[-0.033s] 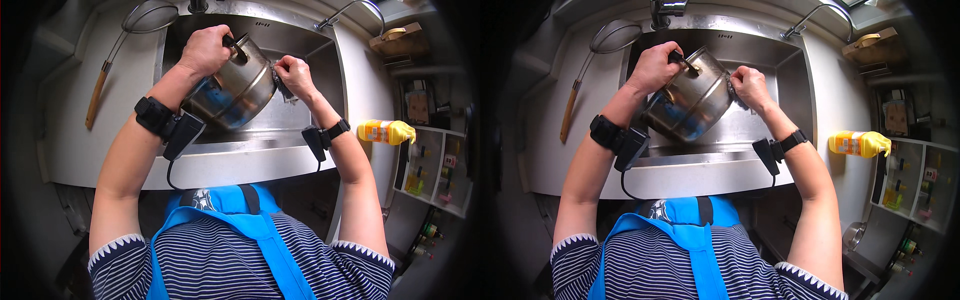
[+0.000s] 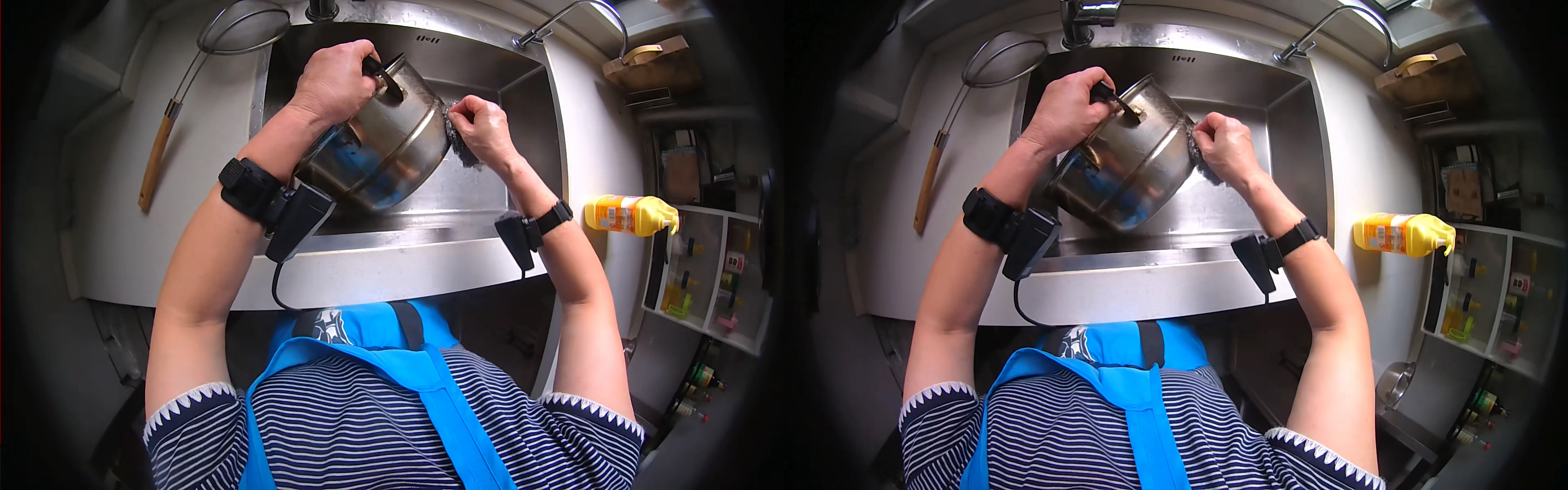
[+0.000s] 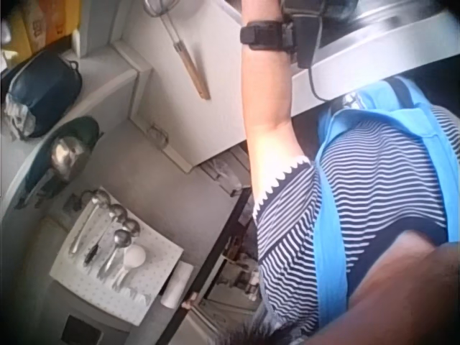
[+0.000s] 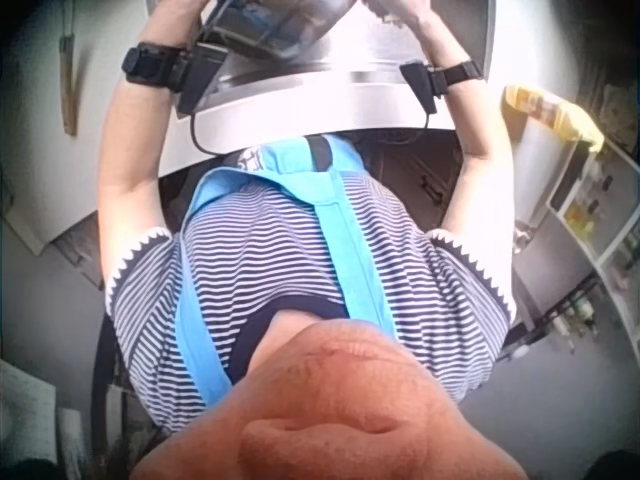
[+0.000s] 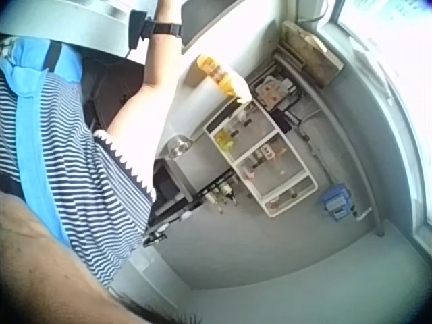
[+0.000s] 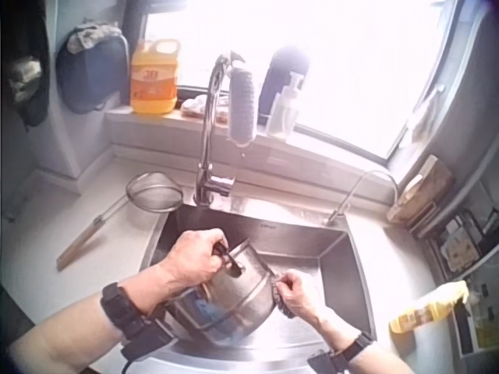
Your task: Washing a large metal pot with a steel wool pad in a kitchen sink.
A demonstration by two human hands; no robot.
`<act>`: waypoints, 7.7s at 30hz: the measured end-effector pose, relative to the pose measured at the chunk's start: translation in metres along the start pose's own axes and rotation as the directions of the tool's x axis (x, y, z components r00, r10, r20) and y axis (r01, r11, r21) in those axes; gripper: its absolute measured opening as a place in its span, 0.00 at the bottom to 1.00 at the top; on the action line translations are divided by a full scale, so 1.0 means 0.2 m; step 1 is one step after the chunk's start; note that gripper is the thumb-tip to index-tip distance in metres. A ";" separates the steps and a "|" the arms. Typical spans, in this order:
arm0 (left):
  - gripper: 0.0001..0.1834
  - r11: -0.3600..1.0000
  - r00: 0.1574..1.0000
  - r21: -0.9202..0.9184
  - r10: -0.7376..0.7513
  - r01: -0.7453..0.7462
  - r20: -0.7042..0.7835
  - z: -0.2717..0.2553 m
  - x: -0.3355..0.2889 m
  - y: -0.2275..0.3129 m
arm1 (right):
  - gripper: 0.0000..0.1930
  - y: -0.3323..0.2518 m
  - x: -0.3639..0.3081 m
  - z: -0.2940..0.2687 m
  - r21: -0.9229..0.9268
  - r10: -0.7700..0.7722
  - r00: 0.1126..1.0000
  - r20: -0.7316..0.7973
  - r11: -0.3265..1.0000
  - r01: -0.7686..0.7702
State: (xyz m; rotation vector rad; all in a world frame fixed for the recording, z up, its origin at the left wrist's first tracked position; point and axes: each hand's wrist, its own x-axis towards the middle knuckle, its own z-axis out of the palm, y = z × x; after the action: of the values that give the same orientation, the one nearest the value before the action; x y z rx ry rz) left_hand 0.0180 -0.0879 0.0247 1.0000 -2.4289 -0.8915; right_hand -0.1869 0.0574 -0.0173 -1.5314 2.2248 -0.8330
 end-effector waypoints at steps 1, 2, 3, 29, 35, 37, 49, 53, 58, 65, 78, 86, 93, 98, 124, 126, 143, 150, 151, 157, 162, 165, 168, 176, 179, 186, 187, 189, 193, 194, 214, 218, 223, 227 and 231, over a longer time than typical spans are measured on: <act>0.11 1.000 1.000 0.009 -0.023 0.023 0.018 -0.01 0.00 0.00 | 0.05 -0.04 -0.06 0.00 0.016 -0.005 1.000 -0.014 1.000 0.005; 0.11 1.000 1.000 0.002 -0.010 0.010 -0.003 0.00 0.00 -0.01 | 0.04 -0.08 -0.12 0.02 0.012 -0.092 0.995 -0.026 0.996 0.092; 0.11 1.000 1.000 -0.005 0.008 -0.008 -0.022 0.00 0.00 -0.01 | 0.04 -0.12 -0.17 0.03 0.006 -0.175 0.984 -0.041 0.984 0.175; 0.10 0.993 0.993 -0.022 0.118 -0.118 0.020 -0.02 0.01 -0.04 | 0.04 -0.18 -0.04 -0.01 0.043 -0.090 0.993 0.082 0.995 0.087; 0.10 0.995 0.995 -0.015 0.097 -0.097 0.008 -0.03 0.00 -0.05 | 0.04 -0.24 -0.15 0.04 0.021 -0.360 0.925 0.121 0.933 0.360; 0.10 0.994 0.994 -0.019 0.104 -0.103 0.020 -0.03 0.00 -0.03 | 0.04 -0.24 -0.16 0.03 0.066 -0.356 0.928 0.108 0.934 0.350; 0.09 0.992 0.992 -0.024 0.125 -0.124 0.031 -0.03 0.01 -0.04 | 0.04 -0.21 -0.09 0.02 0.072 -0.287 0.947 0.148 0.958 0.279; 0.10 0.992 0.992 -0.008 0.127 -0.127 0.010 -0.02 0.02 -0.04 | 0.06 -0.12 0.03 -0.03 0.071 -0.038 0.989 0.144 0.997 0.028; 0.11 0.996 0.997 0.047 0.082 -0.082 -0.007 0.00 0.05 -0.02 | 0.06 -0.08 0.07 0.02 0.028 -0.058 0.998 0.019 0.998 0.058; 0.11 0.998 1.000 0.058 0.007 -0.006 -0.012 0.01 0.07 -0.03 | 0.03 -0.32 -0.21 0.15 -0.278 -0.531 0.848 0.004 0.814 0.510; 0.12 0.998 1.000 0.054 0.013 -0.013 0.006 0.00 0.05 -0.03 | 0.03 -0.34 -0.16 0.10 -0.242 -0.497 0.859 0.120 0.825 0.511; 0.11 0.997 0.997 0.061 0.039 -0.035 -0.061 0.02 0.06 0.00 | 0.06 -0.17 0.04 0.09 -0.157 -0.213 0.970 -0.118 0.968 0.193; 0.12 0.996 0.998 0.091 0.013 -0.007 -0.069 0.03 0.09 -0.03 | 0.03 -0.43 0.03 0.32 -0.276 -0.432 0.865 -0.256 0.890 0.363; 0.12 0.997 0.997 0.079 0.005 0.000 -0.074 0.03 0.08 -0.04 | 0.05 -0.40 -0.01 0.27 -0.367 -0.465 0.857 -0.221 0.854 0.369; 0.16 0.991 0.991 0.026 0.131 -0.131 0.024 -0.02 0.05 -0.02 | 0.12 -0.21 -0.22 0.08 -0.225 -0.441 0.892 -0.103 0.884 0.411; 0.18 0.994 0.991 -0.001 0.107 -0.108 0.083 -0.05 0.03 0.02 | 0.10 -0.09 -0.24 0.04 -0.084 -0.272 0.953 -0.135 0.961 0.263; 0.14 0.945 0.955 0.205 0.211 -0.254 0.207 -0.06 0.00 0.09 | 0.09 -0.26 -0.04 -0.05 0.098 -0.530 0.839 0.124 0.848 0.521; 0.09 0.987 0.935 0.158 0.069 -0.014 -0.347 0.06 -0.11 -0.02 | 0.16 -0.25 -0.03 -0.06 0.400 -0.436 0.882 0.178 0.851 0.341; 0.09 0.990 0.934 0.137 0.071 -0.024 -0.350 0.07 -0.11 -0.02 | 0.17 -0.25 -0.03 -0.06 0.444 -0.412 0.892 0.189 0.845 0.296; 0.09 0.988 0.923 0.101 0.145 -0.117 -0.357 0.10 -0.09 -0.01 | 0.11 -0.26 0.04 -0.09 0.276 -0.396 0.865 0.308 0.907 0.317; 0.08 0.988 0.887 0.054 0.154 -0.145 -0.435 0.13 -0.09 -0.02 | 0.08 -0.21 0.09 -0.06 0.386 -0.329 0.856 0.399 0.907 0.168; 0.07 0.993 0.875 -0.005 0.104 -0.121 -0.473 0.15 -0.10 -0.03 | 0.09 -0.25 0.07 -0.07 0.319 -0.279 0.862 0.423 0.936 0.146; 0.06 0.988 0.874 -0.051 0.104 -0.146 -0.474 0.16 -0.09 -0.03 | 0.09 -0.25 0.06 -0.06 0.240 -0.338 0.878 0.340 0.933 0.266; 0.06 0.973 0.860 -0.059 0.169 -0.225 -0.481 0.16 -0.06 -0.04 | 0.08 -0.29 0.08 0.04 0.247 -0.408 0.890 0.205 0.901 0.356; 0.07 0.980 0.871 -0.062 0.139 -0.191 -0.471 0.16 -0.06 -0.06 | 0.08 -0.31 0.07 0.04 0.267 -0.360 0.901 0.244 0.918 0.294; 0.08 0.994 0.888 -0.032 0.074 -0.100 -0.453 0.12 -0.05 -0.11 | 0.07 -0.18 0.06 -0.01 0.124 -0.376 0.900 0.220 0.926 0.357; 0.08 0.996 0.893 -0.014 0.075 -0.091 -0.444 0.12 -0.05 -0.11 | 0.06 -0.18 0.06 -0.01 0.109 -0.409 0.891 0.197 0.912 0.395; 0.08 0.995 0.891 -0.014 0.083 -0.099 -0.446 0.14 -0.04 -0.09 | 0.06 -0.22 0.08 0.02 0.107 -0.492 0.858 0.143 0.870 0.481; 0.06 0.982 0.841 0.001 0.162 -0.189 -0.516 0.17 0.00 -0.07 | 0.05 -0.29 0.13 0.07 0.043 -0.537 0.830 0.150 0.843 0.537; 0.05 0.982 0.847 0.001 0.163 -0.188 -0.506 0.16 0.00 -0.07 | 0.06 -0.28 0.13 0.07 0.048 -0.528 0.835 0.155 0.848 0.527; 0.06 0.984 0.876 -0.011 0.152 -0.177 -0.458 0.14 0.04 -0.09 | 0.07 -0.05 0.12 -0.04 0.112 -0.386 0.884 0.263 0.922 0.369; 0.06 0.980 0.875 -0.010 0.172 -0.198 -0.453 0.19 0.06 -0.05 | 0.08 -0.20 0.16 0.02 0.152 -0.509 0.835 0.209 0.860 0.487; 0.07 0.992 0.921 0.026 0.124 -0.124 -0.370 0.15 0.04 -0.08 | 0.07 -0.15 0.13 -0.02 0.144 -0.406 0.862 0.304 0.914 0.379; 0.06 0.987 0.901 0.006 0.146 -0.158 -0.407 0.15 0.05 -0.09 | 0.07 -0.07 0.10 -0.05 0.135 -0.329 0.867 0.375 0.944 0.300; 0.06 0.993 0.917 0.033 0.121 -0.118 -0.380 0.17 0.05 -0.05 | 0.08 -0.17 0.13 0.02 0.140 -0.407 0.869 0.280 0.913 0.383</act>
State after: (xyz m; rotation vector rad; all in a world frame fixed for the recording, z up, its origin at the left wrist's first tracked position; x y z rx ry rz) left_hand -0.0012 -0.0865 -0.0054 0.9180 -2.1368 -0.5796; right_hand -0.1693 0.0226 0.0031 -1.9621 1.6645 -0.7203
